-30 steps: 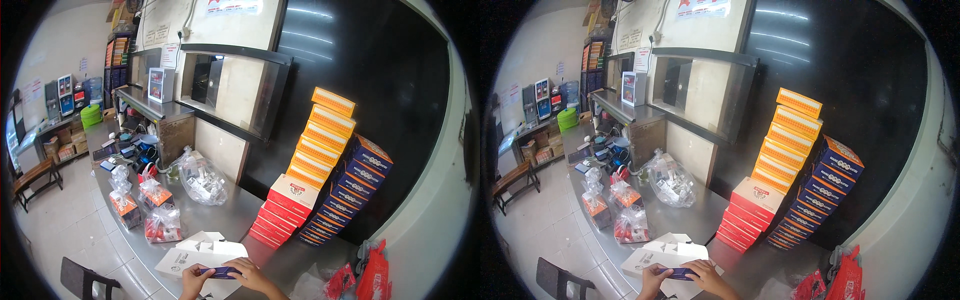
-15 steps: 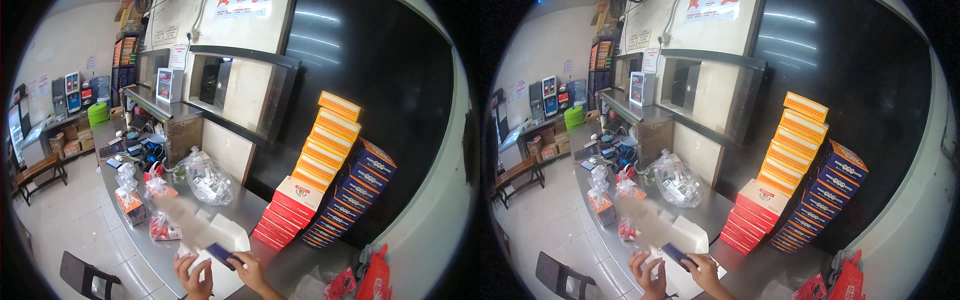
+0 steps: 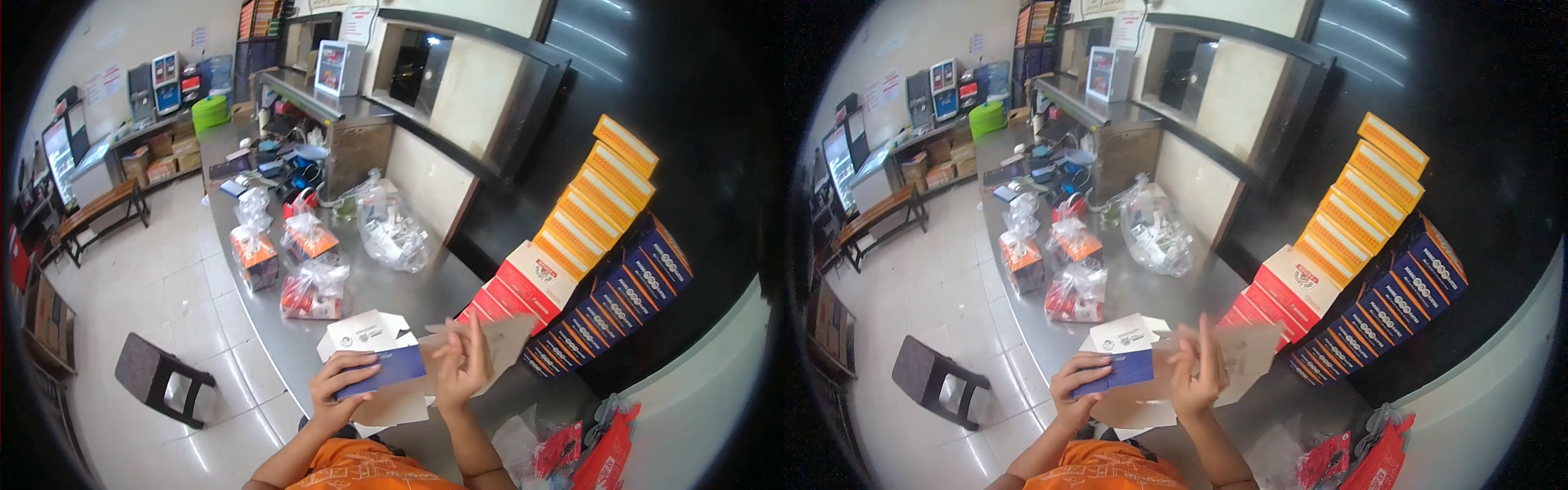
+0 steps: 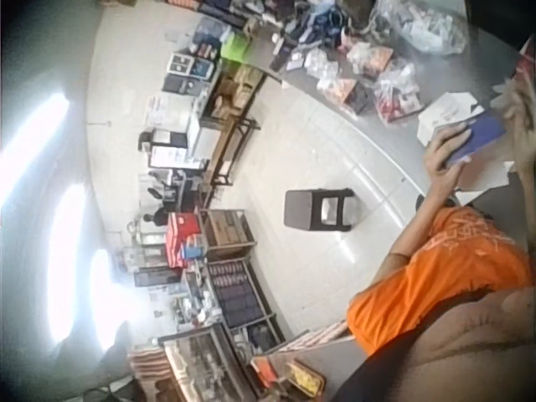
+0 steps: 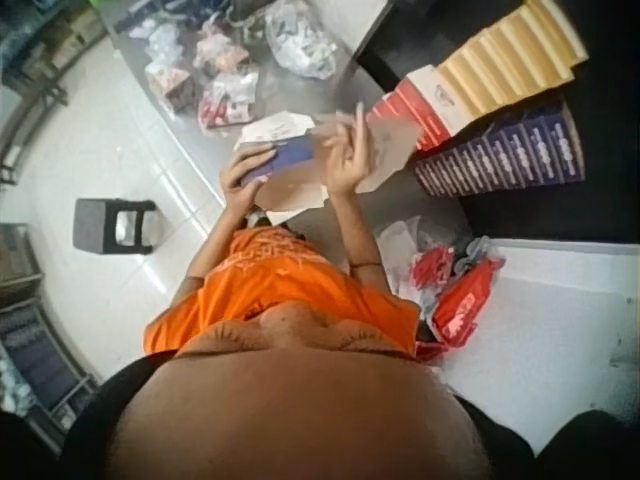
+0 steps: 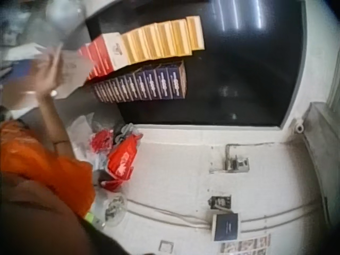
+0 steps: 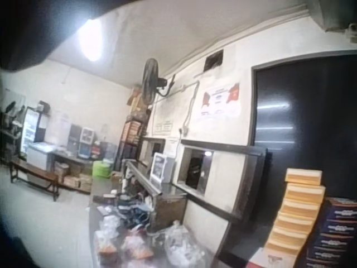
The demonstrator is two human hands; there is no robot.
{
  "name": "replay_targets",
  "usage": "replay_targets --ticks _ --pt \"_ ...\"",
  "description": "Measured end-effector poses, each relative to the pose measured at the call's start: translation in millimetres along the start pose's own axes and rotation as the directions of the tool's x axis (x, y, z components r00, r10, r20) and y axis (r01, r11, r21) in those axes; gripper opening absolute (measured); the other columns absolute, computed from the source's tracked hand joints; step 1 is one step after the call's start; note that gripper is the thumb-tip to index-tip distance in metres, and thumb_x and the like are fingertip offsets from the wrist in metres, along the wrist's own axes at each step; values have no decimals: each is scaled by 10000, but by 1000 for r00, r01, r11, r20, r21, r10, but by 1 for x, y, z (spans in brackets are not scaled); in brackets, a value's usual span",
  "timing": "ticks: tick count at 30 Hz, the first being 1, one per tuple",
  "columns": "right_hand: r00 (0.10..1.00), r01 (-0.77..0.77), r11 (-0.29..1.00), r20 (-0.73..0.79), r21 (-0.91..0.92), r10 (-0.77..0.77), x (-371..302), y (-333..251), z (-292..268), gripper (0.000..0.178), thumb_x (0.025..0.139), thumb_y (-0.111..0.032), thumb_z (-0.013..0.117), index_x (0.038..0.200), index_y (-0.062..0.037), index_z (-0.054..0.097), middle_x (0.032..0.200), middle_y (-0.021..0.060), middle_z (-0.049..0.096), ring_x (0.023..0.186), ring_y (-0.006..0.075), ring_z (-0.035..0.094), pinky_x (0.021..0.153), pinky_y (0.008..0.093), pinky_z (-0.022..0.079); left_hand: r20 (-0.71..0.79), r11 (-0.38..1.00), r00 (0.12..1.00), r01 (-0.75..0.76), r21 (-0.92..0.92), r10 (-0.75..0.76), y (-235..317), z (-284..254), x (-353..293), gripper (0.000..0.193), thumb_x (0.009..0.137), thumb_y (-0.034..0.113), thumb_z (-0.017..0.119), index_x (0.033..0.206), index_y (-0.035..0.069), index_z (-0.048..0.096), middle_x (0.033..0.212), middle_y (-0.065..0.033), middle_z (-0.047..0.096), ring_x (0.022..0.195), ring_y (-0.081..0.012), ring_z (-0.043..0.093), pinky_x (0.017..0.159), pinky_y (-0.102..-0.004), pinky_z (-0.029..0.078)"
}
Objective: The person folds cardboard food boxes into shape by hand and stacks them on the counter.
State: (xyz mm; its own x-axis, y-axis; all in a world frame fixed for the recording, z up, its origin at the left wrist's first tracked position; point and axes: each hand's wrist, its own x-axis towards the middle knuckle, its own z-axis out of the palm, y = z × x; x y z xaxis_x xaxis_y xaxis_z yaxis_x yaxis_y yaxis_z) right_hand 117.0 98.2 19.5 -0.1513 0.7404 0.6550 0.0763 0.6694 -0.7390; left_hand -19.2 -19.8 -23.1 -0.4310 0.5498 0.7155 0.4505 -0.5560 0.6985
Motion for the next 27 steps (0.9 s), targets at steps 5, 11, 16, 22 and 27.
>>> replay_targets --ticks 5,11,16,22,27 --pt "738 664 738 264 -120 -622 0 4 -10 135 803 56 585 916 -8 620 856 133 698 712 205 676 645 304 537 -15 985 1000 5 175 -3 2 -6 3 381 659 30 769 1024 3 664 1067 -178 634 1006 -307 597 860 -391 466" --pt "732 593 805 400 25 -552 -18 13 -10 186 753 90 611 877 -36 671 909 122 689 804 242 675 688 331 539 -57 967 997 -39 253 55 5 8 -3 423 599 33 802 1004 44 679 1049 -124 639 956 -296 602 835 -386 471" --pt "726 601 799 432 -23 -534 -33 19 0 333 702 61 604 1009 -39 684 1126 102 633 870 232 634 748 332 516 -158 925 984 -18 379 84 -9 23 -14 338 579 -22 750 895 96 718 971 -99 655 900 -297 595 818 -383 474" --pt "543 839 545 98 -14 -834 -55 0 -20 448 735 -48 716 1158 -33 569 906 54 594 760 223 571 657 292 469 -537 918 754 381 -112 -378 -45 -17 2 215 810 77 649 1017 18 652 984 -79 644 904 -226 610 797 -328 488" --pt "756 330 940 572 85 -317 -44 20 -11 558 670 -108 809 1166 -70 558 1154 137 466 936 256 513 736 356 478 -309 561 530 421 -713 -790 -68 -47 -5 413 869 275 642 1130 -31 549 955 -108 619 795 -180 625 665 -288 520"
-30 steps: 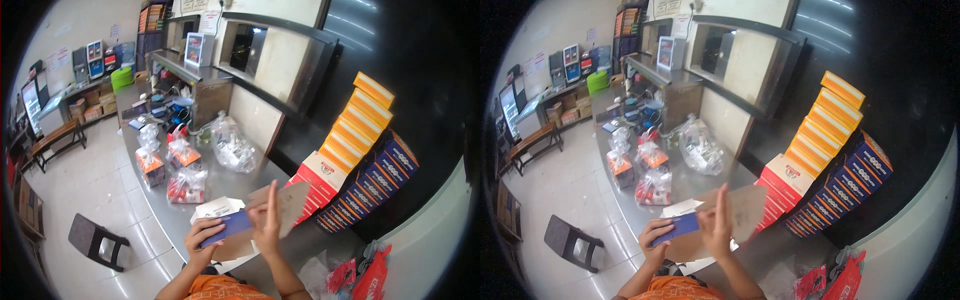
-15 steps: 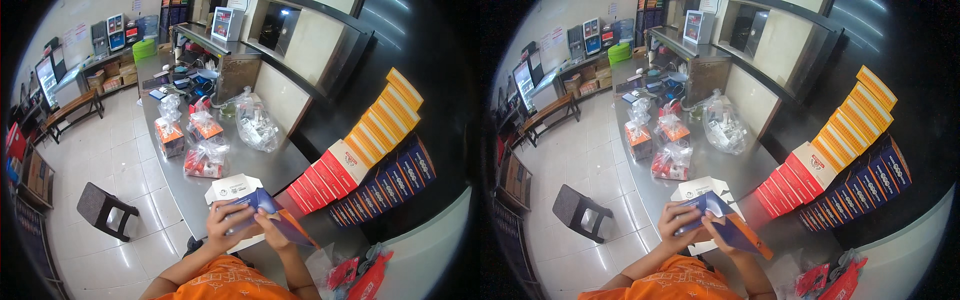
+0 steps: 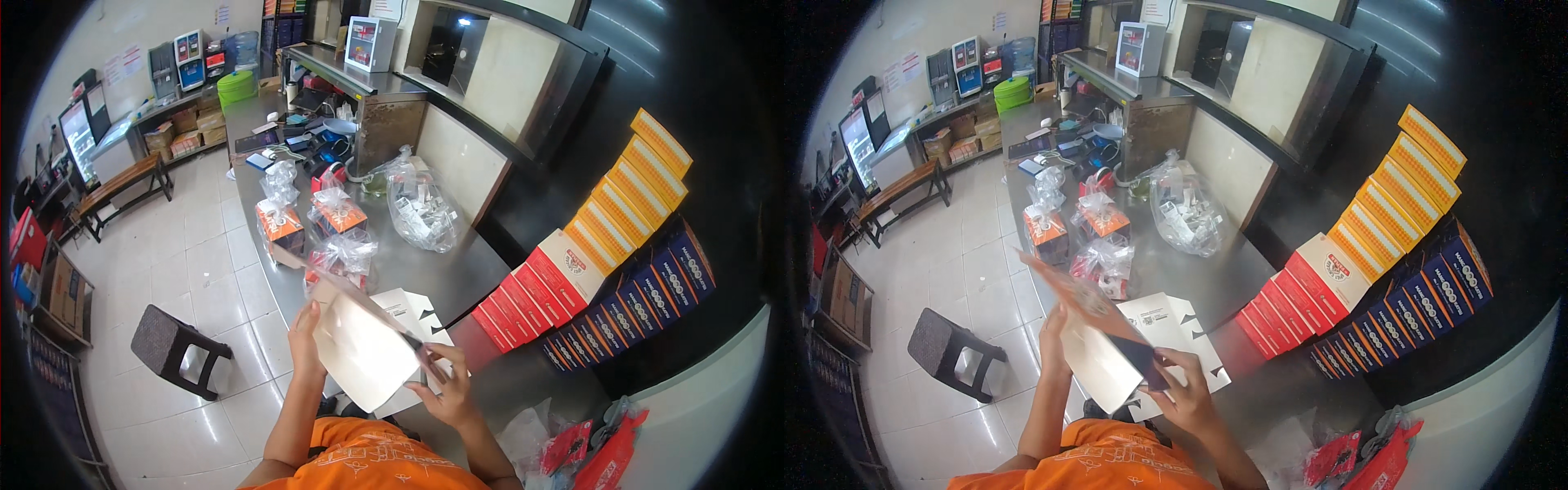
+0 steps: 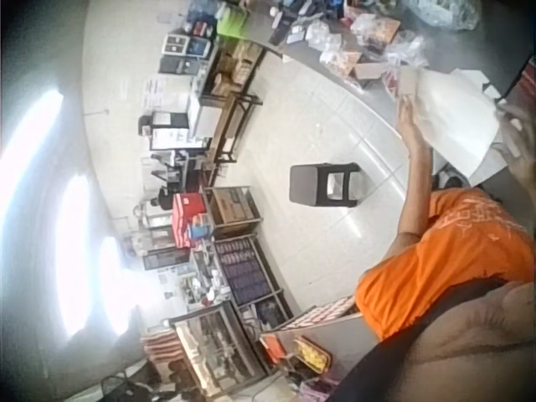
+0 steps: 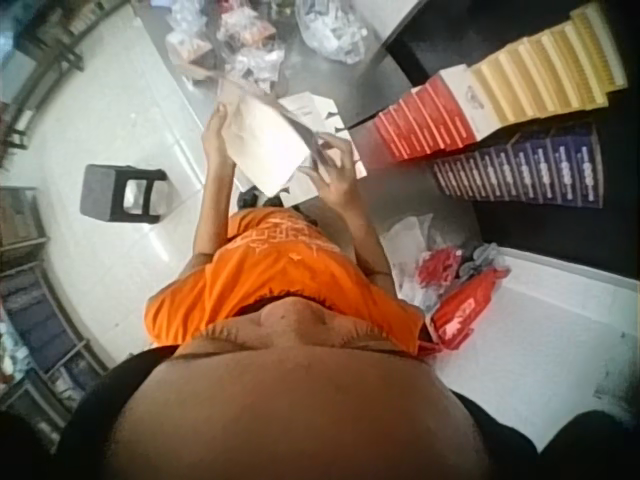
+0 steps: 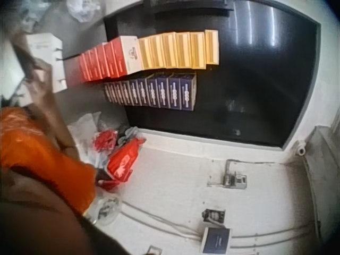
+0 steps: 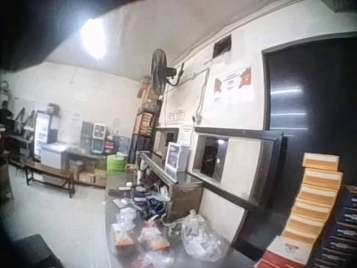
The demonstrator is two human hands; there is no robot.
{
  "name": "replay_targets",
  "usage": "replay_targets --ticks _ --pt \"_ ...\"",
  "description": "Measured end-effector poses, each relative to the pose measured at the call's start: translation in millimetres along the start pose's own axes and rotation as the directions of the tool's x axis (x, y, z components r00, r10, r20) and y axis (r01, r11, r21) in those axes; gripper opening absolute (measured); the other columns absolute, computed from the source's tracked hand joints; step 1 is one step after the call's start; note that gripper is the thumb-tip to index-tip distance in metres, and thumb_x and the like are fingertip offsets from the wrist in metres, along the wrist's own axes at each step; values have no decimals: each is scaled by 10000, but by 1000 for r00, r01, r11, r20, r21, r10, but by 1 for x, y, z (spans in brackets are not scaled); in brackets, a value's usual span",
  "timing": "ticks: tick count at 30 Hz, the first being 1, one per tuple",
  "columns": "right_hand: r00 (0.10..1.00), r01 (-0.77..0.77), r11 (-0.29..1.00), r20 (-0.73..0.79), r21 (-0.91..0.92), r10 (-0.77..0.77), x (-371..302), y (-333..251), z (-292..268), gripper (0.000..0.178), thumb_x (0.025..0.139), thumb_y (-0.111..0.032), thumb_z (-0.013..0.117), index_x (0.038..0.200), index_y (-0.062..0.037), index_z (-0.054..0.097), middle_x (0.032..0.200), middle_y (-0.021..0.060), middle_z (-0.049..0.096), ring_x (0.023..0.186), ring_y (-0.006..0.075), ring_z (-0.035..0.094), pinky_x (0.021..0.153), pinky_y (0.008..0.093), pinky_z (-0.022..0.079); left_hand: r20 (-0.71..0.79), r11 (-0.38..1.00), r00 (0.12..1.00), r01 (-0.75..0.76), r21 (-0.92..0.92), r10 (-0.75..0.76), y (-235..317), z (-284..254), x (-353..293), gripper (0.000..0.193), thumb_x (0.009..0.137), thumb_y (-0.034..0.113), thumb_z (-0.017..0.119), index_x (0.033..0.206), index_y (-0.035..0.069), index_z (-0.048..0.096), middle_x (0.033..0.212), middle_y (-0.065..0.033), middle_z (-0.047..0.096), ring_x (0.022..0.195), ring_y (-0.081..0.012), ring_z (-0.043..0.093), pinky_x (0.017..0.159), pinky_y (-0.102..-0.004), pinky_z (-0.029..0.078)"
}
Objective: The person folds cardboard food boxes into shape by hand and stacks them on the counter.
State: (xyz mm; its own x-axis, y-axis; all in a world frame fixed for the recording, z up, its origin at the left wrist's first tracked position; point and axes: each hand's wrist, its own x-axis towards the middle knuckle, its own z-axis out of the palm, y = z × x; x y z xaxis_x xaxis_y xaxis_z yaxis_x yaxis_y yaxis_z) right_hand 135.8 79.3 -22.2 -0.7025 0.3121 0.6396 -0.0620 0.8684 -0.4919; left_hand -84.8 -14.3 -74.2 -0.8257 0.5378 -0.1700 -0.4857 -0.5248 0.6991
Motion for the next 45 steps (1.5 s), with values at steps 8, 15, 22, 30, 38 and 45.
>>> replay_targets --ticks 8,15,22,30,38,45 --pt "984 -91 991 -145 101 106 5 8 -24 466 609 -80 844 1010 -27 612 979 106 612 790 221 651 621 311 525 207 902 883 381 204 -421 -20 -7 -5 397 938 359 497 1108 7 564 1048 -118 601 923 -224 594 854 -329 483" --pt "966 -128 986 -237 -109 99 16 -2 -27 588 597 -296 864 1032 -37 564 783 57 534 620 185 551 540 315 468 702 758 711 -442 480 -30 -10 27 -43 308 888 311 603 760 34 643 929 -79 625 960 -206 550 995 -359 328" --pt "966 -244 967 -111 -79 234 22 -20 -6 436 677 -189 810 1045 -49 623 833 77 527 650 184 571 530 279 453 453 821 885 -336 462 107 -13 43 -58 291 793 79 679 594 46 469 705 -43 539 757 -143 545 1077 -454 261" --pt "985 -170 985 -38 -39 168 22 -19 2 379 679 -115 790 1043 -97 685 753 48 526 567 149 529 477 264 416 619 789 745 -526 318 248 -10 39 -56 356 758 47 709 557 41 416 656 -33 525 751 -137 557 1090 -476 245" --pt "761 -248 937 -549 248 347 14 16 -31 480 715 -204 785 1099 7 591 990 95 593 1011 213 541 887 354 416 662 954 749 -201 224 2 9 8 -26 455 662 56 771 548 62 330 626 -25 466 750 -144 509 773 -339 385" --pt "776 -499 602 13 624 630 -54 97 -49 372 775 -159 733 1057 36 589 982 78 599 964 163 559 853 309 429 763 930 623 -151 336 -174 -39 -46 34 313 788 311 709 704 31 598 724 -26 574 865 -168 551 864 -341 420"
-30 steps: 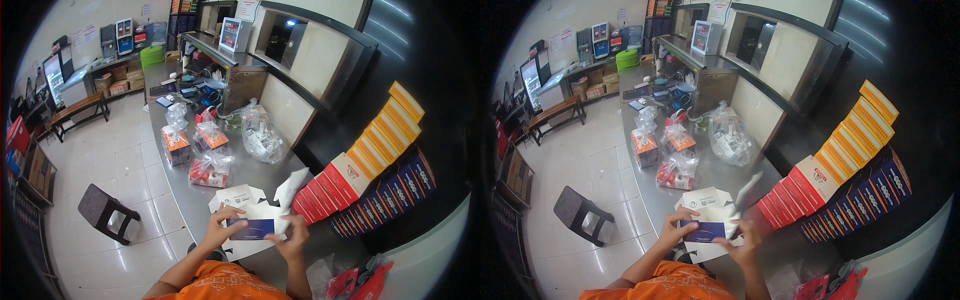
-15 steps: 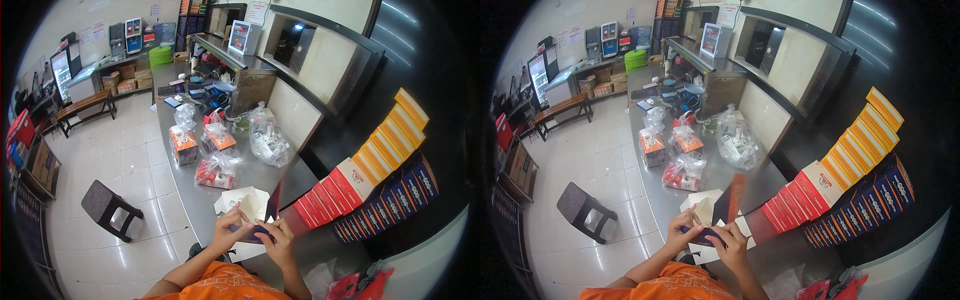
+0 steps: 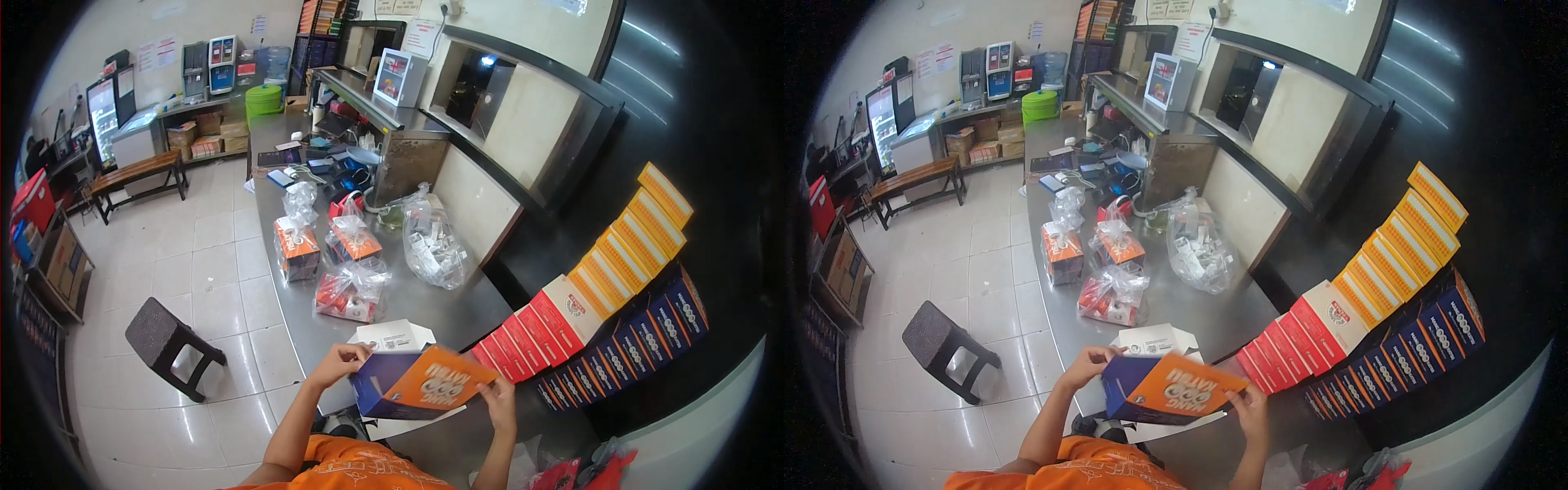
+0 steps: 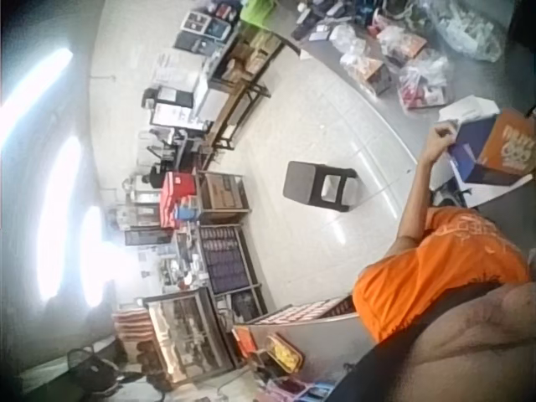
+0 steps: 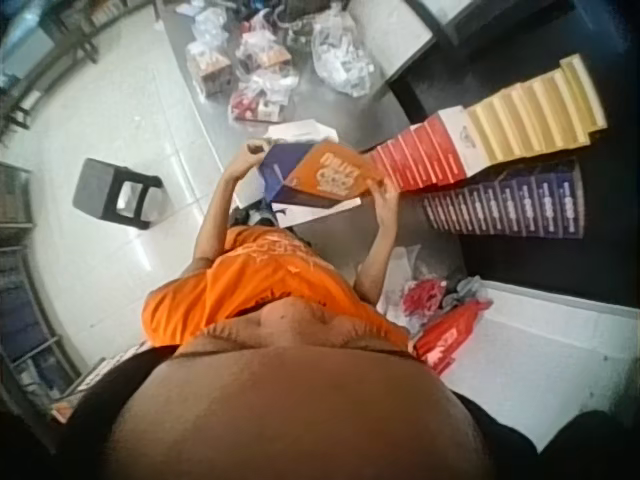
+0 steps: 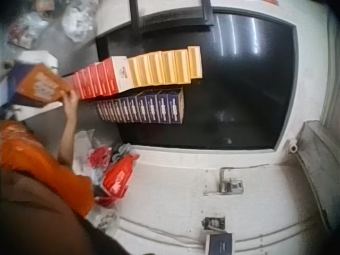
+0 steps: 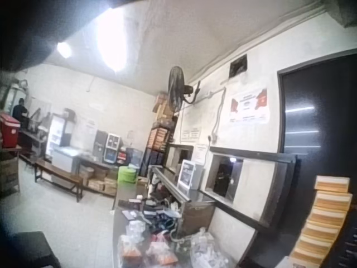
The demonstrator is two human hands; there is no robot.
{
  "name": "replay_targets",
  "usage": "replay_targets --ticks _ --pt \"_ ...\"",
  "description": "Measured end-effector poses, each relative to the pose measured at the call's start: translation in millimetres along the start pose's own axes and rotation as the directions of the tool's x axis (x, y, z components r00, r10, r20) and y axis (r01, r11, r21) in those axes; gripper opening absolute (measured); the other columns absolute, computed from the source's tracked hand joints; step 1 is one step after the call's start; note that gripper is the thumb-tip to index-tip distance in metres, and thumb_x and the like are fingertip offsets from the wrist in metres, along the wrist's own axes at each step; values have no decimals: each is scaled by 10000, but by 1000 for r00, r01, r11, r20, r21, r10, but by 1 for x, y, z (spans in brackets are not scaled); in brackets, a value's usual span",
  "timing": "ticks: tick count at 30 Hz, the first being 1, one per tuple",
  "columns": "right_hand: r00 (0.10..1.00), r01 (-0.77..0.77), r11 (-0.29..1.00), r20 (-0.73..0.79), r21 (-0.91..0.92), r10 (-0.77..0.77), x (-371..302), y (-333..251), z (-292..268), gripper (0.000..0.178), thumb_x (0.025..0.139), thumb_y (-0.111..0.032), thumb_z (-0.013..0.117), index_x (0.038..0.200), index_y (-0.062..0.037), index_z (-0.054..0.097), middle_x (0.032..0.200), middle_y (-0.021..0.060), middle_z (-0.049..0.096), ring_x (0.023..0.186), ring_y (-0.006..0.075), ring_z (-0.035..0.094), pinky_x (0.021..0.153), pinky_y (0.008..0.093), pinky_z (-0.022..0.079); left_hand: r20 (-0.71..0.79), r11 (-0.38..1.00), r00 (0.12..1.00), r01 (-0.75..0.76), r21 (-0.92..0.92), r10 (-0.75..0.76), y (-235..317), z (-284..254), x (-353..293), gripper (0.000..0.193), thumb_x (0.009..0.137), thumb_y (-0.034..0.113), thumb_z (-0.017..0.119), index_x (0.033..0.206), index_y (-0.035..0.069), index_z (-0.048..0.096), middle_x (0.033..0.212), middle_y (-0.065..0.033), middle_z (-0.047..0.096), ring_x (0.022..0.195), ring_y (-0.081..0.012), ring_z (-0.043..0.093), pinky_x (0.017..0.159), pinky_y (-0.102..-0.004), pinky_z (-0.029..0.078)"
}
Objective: The person folds cardboard food boxes into shape by hand and stacks them on the counter.
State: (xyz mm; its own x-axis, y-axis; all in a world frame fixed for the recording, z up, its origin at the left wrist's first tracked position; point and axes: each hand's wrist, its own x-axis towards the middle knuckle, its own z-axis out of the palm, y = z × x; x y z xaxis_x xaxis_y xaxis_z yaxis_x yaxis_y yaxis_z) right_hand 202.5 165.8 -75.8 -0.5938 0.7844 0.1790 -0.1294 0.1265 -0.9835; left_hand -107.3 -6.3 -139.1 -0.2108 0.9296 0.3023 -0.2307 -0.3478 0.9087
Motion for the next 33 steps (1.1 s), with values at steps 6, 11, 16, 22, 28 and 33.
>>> replay_targets --ticks 6,11,16,22,28,33 --pt "1000 2 835 9 -550 4 -16 84 5 235 722 -129 746 912 -22 656 846 103 591 823 232 575 749 325 434 -8 850 905 402 341 -425 -65 8 -28 523 771 301 749 1186 48 554 979 -97 656 907 -183 617 879 -299 441" --pt "946 -182 287 -247 -941 -210 -53 147 38 453 676 -242 780 1074 -81 637 1038 124 503 971 312 471 846 434 378 -538 254 839 505 825 78 -104 60 -41 587 665 326 801 1160 117 566 1013 -111 574 1002 -256 523 870 -366 422" --pt "953 -261 351 -298 -899 -56 -56 190 25 452 756 -244 730 1172 -114 609 1043 132 528 906 331 516 801 415 422 -445 83 894 448 890 -55 -130 49 -44 519 698 411 741 1110 125 608 986 -109 574 990 -277 525 857 -392 429" --pt "847 -472 784 39 -403 530 -45 192 -20 629 791 -184 737 1321 -30 436 1008 165 631 820 162 624 684 267 498 -401 568 756 653 500 -517 -153 9 -41 550 761 521 693 1055 71 580 741 -121 688 671 -217 684 636 -342 529" --pt "879 -412 866 125 -284 459 -46 182 -27 810 687 -107 816 1346 -82 344 971 141 612 836 168 605 684 281 506 -335 543 665 742 393 -667 -145 5 -37 591 755 529 699 1092 78 518 725 -116 665 625 -187 671 553 -284 543" --pt "980 -194 958 -1 -209 198 -52 178 -13 764 617 -35 841 1225 -84 382 912 104 591 766 135 582 664 269 500 -333 571 666 745 345 -667 -141 6 -40 600 754 528 702 1085 69 505 741 -127 665 616 -180 666 525 -279 540"
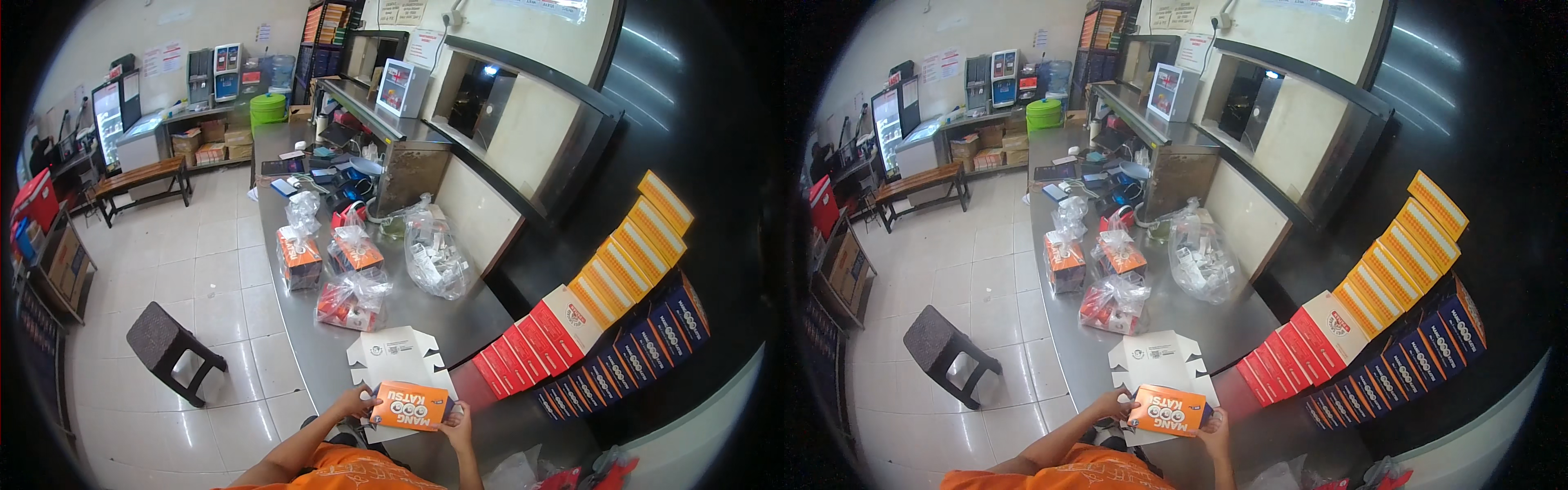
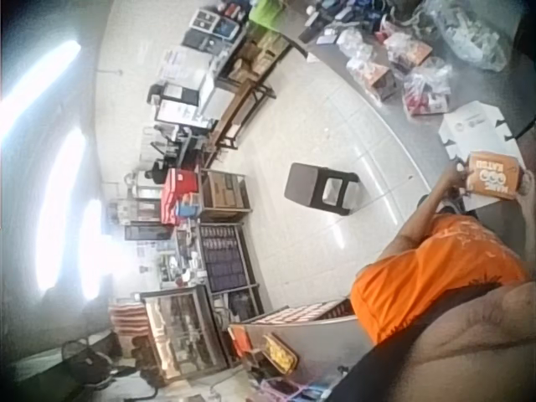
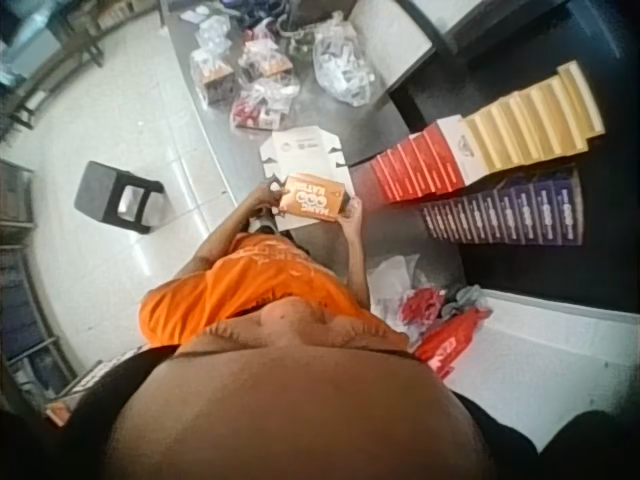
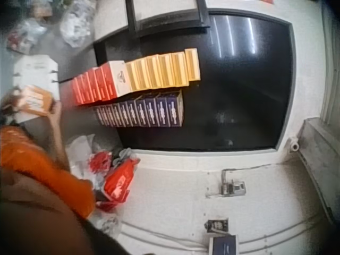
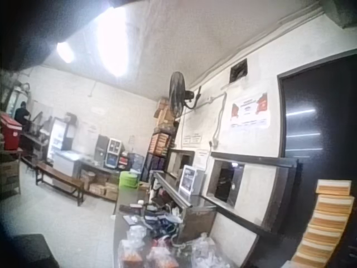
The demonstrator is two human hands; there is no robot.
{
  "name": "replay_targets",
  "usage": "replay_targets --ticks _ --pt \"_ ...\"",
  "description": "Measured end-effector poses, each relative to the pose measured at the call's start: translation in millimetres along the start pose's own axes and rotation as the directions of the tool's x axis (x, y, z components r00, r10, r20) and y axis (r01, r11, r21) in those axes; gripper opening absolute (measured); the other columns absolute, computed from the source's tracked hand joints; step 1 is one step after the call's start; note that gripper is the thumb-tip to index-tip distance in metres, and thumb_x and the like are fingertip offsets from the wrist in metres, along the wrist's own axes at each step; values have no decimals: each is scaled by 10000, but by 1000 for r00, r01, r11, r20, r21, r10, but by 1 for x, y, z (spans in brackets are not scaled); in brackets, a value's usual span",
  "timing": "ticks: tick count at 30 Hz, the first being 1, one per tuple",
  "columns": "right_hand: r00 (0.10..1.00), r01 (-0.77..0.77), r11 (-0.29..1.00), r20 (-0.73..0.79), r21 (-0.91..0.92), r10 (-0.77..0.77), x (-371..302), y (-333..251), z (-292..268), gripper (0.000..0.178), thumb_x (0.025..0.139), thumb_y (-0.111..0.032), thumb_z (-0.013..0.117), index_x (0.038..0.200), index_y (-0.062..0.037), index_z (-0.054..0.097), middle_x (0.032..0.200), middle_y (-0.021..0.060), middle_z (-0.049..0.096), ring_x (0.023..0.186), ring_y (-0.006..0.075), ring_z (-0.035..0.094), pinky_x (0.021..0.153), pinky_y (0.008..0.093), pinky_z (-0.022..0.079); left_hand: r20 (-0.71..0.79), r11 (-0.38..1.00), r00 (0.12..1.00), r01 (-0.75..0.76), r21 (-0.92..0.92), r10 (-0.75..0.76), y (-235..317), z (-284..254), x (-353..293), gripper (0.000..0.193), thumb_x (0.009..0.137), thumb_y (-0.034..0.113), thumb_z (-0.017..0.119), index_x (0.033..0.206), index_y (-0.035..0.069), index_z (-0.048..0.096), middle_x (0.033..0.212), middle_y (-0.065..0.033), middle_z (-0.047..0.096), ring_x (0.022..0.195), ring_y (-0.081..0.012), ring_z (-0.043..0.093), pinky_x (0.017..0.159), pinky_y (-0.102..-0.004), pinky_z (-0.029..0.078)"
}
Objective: The person folds cardboard food boxes into shape by hand and stacks them on the counter.
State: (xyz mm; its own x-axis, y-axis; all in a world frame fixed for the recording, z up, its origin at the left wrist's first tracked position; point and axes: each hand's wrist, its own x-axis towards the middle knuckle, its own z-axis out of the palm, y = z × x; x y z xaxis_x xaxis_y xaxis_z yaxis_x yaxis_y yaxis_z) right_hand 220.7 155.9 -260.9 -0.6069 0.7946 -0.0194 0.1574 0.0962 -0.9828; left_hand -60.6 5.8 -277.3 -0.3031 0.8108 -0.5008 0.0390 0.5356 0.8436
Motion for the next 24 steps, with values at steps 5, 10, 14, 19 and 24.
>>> replay_targets --ticks 5,10,14,19,24 --pt "997 6 997 -83 78 1 -2 -3 1 767 598 -5 842 1206 -86 382 884 92 593 760 124 577 652 251 495 1 999 1000 2 -37 -2 1 1 -8 588 737 480 742 1076 63 504 781 -134 672 659 -176 669 575 -284 540" --pt "996 -93 996 16 -11 93 6 2 -1 783 596 1 842 1220 -81 376 846 84 609 768 136 594 662 264 508 -345 823 833 -521 -224 433 1 8 -17 531 729 316 790 1083 55 492 854 -146 682 779 -180 673 666 -292 526" --pt "1000 6 1000 27 -22 -5 8 8 -4 720 668 -36 810 1275 -41 422 875 95 634 775 132 612 686 264 511 -356 875 854 -456 -163 379 0 3 -11 457 761 335 759 1042 46 544 818 -140 690 745 -169 677 647 -288 524" --pt "979 -169 977 -134 -132 151 16 31 -3 423 887 -190 630 1247 15 542 911 91 669 760 122 639 680 254 516 -279 963 943 -227 -147 180 4 1 1 448 758 408 745 943 13 643 720 -119 691 612 -134 668 592 -272 526" --pt "940 -329 944 -105 -15 326 27 61 -3 385 896 -215 621 1190 30 582 909 91 669 757 140 647 676 261 523 -332 969 941 -143 -202 70 1 6 9 516 734 425 761 966 -15 621 752 -114 688 611 -139 665 577 -268 523"
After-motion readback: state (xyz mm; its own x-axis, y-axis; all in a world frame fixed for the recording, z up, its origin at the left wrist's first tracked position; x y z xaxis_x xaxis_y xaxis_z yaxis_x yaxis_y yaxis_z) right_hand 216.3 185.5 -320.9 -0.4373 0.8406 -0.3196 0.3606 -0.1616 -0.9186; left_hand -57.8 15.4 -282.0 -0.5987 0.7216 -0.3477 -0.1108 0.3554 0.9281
